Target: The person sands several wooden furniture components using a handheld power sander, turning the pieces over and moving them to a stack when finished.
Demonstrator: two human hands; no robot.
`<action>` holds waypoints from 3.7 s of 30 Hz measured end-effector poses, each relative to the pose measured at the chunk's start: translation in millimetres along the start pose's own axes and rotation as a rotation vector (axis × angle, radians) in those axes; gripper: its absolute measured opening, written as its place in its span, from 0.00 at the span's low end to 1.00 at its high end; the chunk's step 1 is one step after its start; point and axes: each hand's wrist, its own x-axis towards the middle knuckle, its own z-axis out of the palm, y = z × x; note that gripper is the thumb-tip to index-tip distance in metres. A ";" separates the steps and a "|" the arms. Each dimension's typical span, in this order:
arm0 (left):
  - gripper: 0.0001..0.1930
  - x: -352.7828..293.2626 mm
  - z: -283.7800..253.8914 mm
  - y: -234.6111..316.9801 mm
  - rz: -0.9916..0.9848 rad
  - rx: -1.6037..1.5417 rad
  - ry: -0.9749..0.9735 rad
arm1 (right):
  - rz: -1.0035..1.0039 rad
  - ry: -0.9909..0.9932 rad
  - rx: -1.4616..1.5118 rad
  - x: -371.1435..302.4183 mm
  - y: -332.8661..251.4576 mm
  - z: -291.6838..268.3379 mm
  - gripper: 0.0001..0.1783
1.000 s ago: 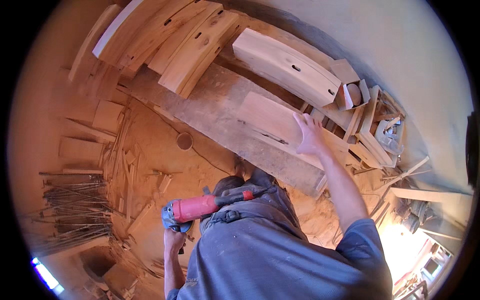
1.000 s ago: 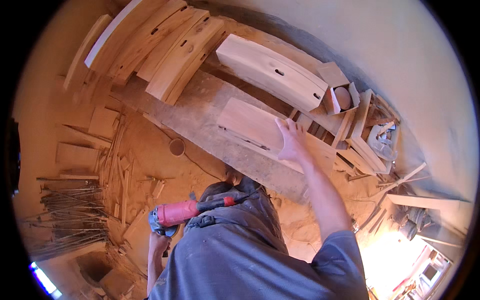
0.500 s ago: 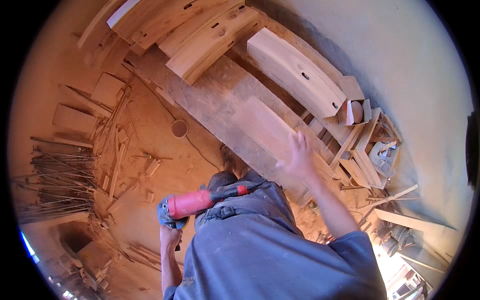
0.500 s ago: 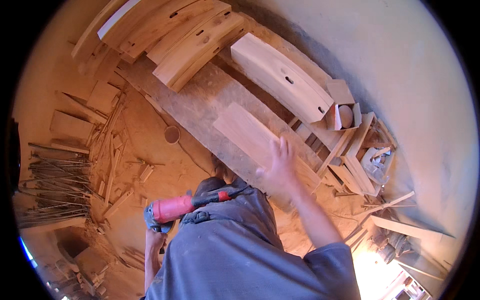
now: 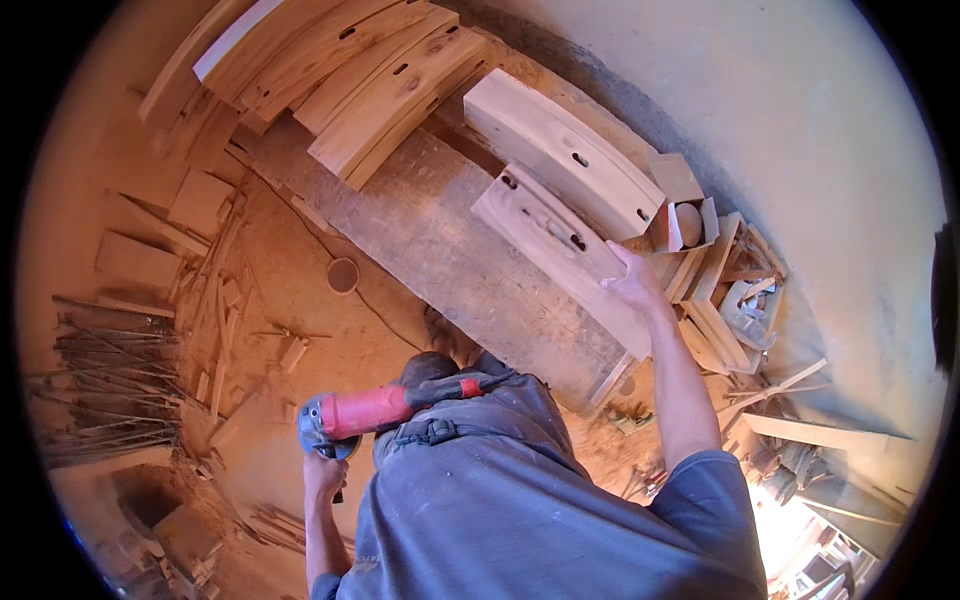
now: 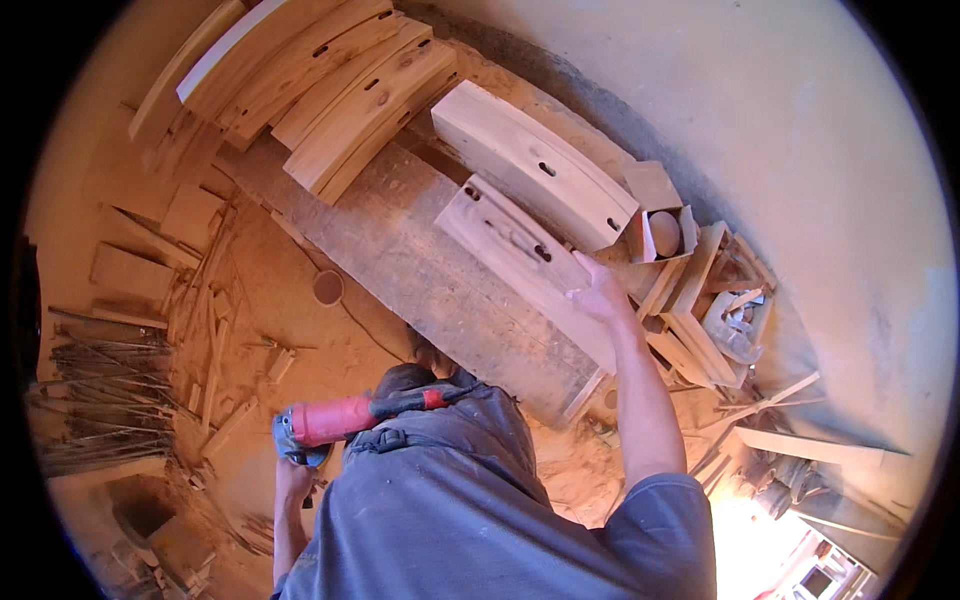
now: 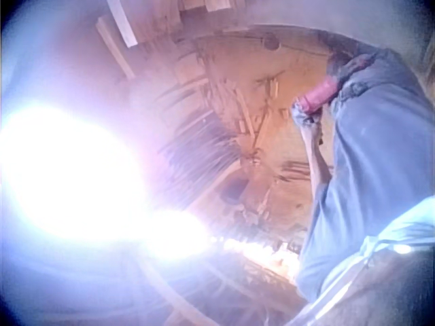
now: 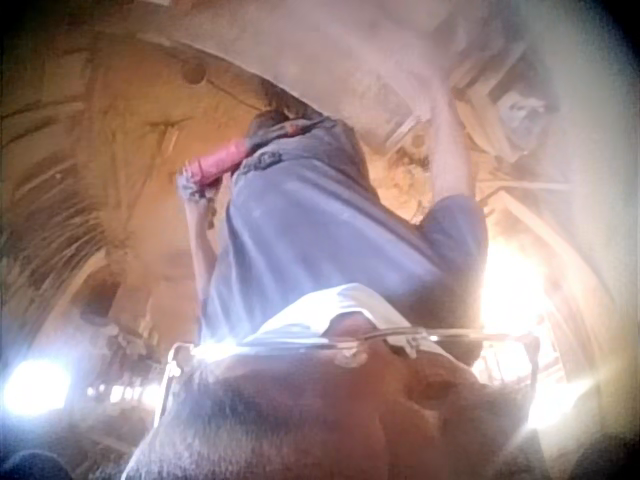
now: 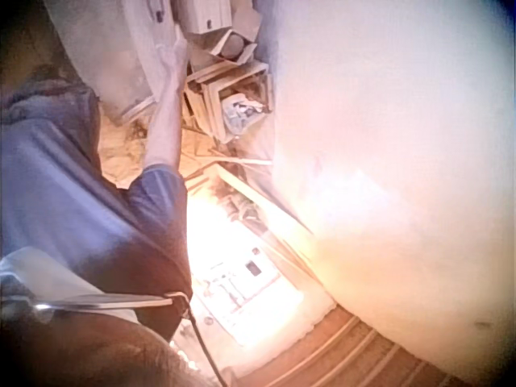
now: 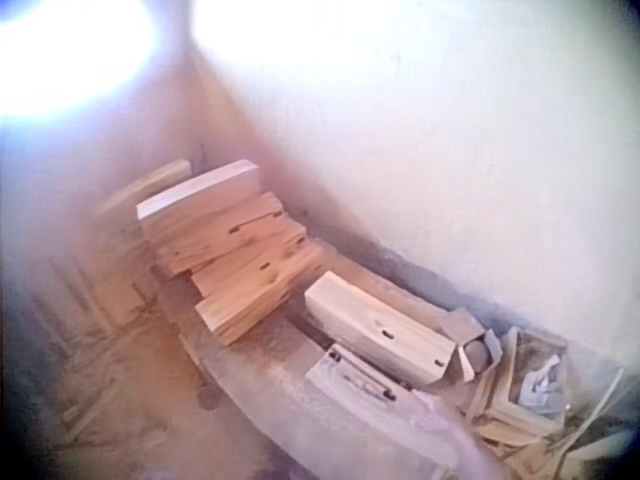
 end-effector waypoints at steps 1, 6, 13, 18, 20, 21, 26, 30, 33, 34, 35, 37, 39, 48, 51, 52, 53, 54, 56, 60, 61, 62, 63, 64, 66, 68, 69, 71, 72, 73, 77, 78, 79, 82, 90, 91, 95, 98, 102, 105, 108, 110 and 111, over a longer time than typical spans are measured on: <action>0.03 3.2 1.9 -3.2 -0.001 -0.003 -0.016 | -0.022 0.036 -0.069 1.3 4.6 -1.3 0.60; 0.02 0.9 7.1 -1.1 -0.024 -0.010 -0.009 | -0.029 0.157 -0.401 -9.5 -3.6 20.3 0.69; 0.02 1.6 17.4 -6.2 -0.054 -0.059 -0.032 | -0.089 0.306 -0.633 -17.0 -27.4 52.6 0.69; 0.03 2.5 20.9 8.8 -0.033 0.020 -0.021 | -0.051 0.278 -0.651 -12.5 -42.1 44.5 0.70; 0.05 7.8 23.2 5.9 -0.047 0.035 -0.017 | -0.022 0.268 -0.599 -17.1 -50.9 43.5 0.70; 0.05 10.8 25.1 10.1 -0.046 0.046 -0.008 | 0.002 0.262 -0.572 -21.7 -54.7 42.6 0.70; 0.02 10.2 26.9 11.3 -0.030 0.080 0.015 | 0.125 0.152 -0.084 -49.9 -78.5 25.8 0.68; 0.01 15.9 29.7 -3.3 -0.043 0.076 -0.011 | 0.199 0.055 0.469 -68.5 -107.2 11.5 0.68; 0.02 9.0 26.2 5.8 -0.040 0.114 -0.007 | 0.120 0.102 0.412 -71.2 -111.5 3.4 0.69; 0.03 7.7 24.9 7.6 -0.055 0.134 -0.001 | 0.065 0.127 0.378 -69.5 -114.2 -1.0 0.69; 0.03 6.7 23.7 8.7 -0.072 0.154 0.004 | 0.006 0.169 0.310 -64.5 -119.8 -7.5 0.68; 0.04 5.9 20.9 10.7 -0.085 0.185 0.017 | -0.123 0.253 0.179 -44.9 -138.9 -24.9 0.67; 0.05 3.4 16.8 12.3 -0.087 0.213 0.033 | -0.220 0.343 -0.048 -21.1 -164.9 -44.7 0.66; 0.08 -0.9 24.4 8.8 -0.035 0.038 0.043 | -0.306 0.414 -0.568 134.4 -186.3 -79.7 0.57; 0.07 5.0 28.3 5.5 -0.060 0.121 0.008 | -0.470 0.730 -0.586 138.0 -174.0 -39.5 0.50; 0.07 12.8 31.4 17.6 -0.035 0.152 -0.011 | -0.517 0.897 -0.571 120.9 -160.3 -20.4 0.48; 0.07 18.2 32.3 28.7 -0.010 0.180 -0.023 | -0.516 0.801 -0.403 93.3 -154.2 -5.3 0.46; 0.07 13.5 30.6 33.4 -0.011 0.186 -0.003 | -0.561 0.685 -0.209 69.9 -162.4 20.4 0.45; 0.06 3.2 25.0 39.1 -0.009 0.186 0.038 | -0.211 0.212 0.508 51.4 -164.5 83.3 0.43; 0.06 18.7 22.8 75.7 0.065 0.304 -0.009 | 0.385 0.282 1.680 112.5 -92.4 118.4 0.40; 0.06 15.3 19.2 76.4 0.069 0.311 0.014 | 0.359 0.320 1.856 140.2 -88.9 121.5 0.38; 0.06 25.1 20.8 87.3 0.089 0.349 -0.012 | 0.346 0.431 2.029 153.3 -70.4 114.6 0.36; 0.06 24.9 21.8 93.2 0.091 0.352 -0.009 | 0.239 0.406 2.055 165.6 -70.0 107.1 0.34; 0.06 24.7 21.6 96.0 0.093 0.362 -0.002 | 0.133 0.383 2.077 176.6 -68.8 99.6 0.31; 0.07 27.1 26.2 108.9 0.092 0.387 -0.019 | -0.017 0.370 2.186 180.5 -73.2 88.2 0.24; 0.07 31.1 31.1 125.8 0.095 0.406 -0.024 | -0.085 0.435 2.197 185.0 -93.4 85.3 0.25; 0.07 33.3 33.1 137.1 0.088 0.413 -0.023 | -0.118 0.460 2.207 187.4 -103.0 85.7 0.26; 0.07 36.7 36.9 153.9 0.092 0.430 -0.019 | -0.127 0.442 2.130 183.8 -113.2 74.4 0.25; 0.07 37.8 39.5 162.5 0.090 0.439 -0.018 | -0.105 0.447 2.122 178.1 -122.1 65.7 0.24; 0.08 40.5 41.1 170.8 0.092 0.456 -0.023 | -0.082 0.450 2.113 177.8 -125.7 63.3 0.23; 0.08 50.4 45.3 204.7 0.101 0.507 -0.053 | -0.069 0.575 2.167 196.7 -90.0 106.5 0.19; 0.09 46.9 44.9 209.0 0.089 0.503 -0.047 | -0.049 0.595 2.223 202.3 -87.1 123.7 0.20; 0.09 47.3 45.3 214.8 0.089 0.509 -0.048 | -0.028 0.639 2.271 203.5 -87.4 125.4 0.21; 0.09 43.1 43.8 218.1 0.073 0.505 -0.038 | 0.065 0.741 2.246 204.4 -106.6 100.7 0.09; 0.12 36.5 35.3 221.0 0.090 0.517 -0.054 | 0.144 0.791 2.215 232.3 -116.9 123.6 0.23; 0.12 33.1 35.2 219.7 0.096 0.516 -0.044 | 0.156 0.823 2.280 241.7 -125.5 132.1 0.22; 0.13 20.2 35.1 229.5 0.141 0.525 -0.037 | 0.033 0.571 2.358 249.4 -125.1 128.7 0.26; 0.14 49.4 18.8 135.7 0.150 0.348 -0.026 | 0.048 0.275 2.495 256.6 -164.4 104.8 0.27; 0.21 14.6 38.3 192.6 0.149 0.753 -0.037 | -0.002 0.139 2.521 286.0 -182.6 113.2 0.27; 0.12 12.4 38.8 201.3 -0.034 0.830 0.022 | -0.033 0.134 2.525 290.5 -185.1 106.7 0.31; 0.14 5.4 37.6 225.2 -0.097 0.725 -0.002 | -0.116 0.106 2.281 295.9 -168.4 114.1 0.33; 0.14 12.2 39.5 226.2 -0.178 0.680 -0.028 | -0.090 0.094 2.025 293.6 -148.0 124.1 0.31; 0.15 11.2 39.8 240.5 -0.255 0.663 -0.075 | -0.057 0.102 1.865 286.2 -131.0 131.4 0.30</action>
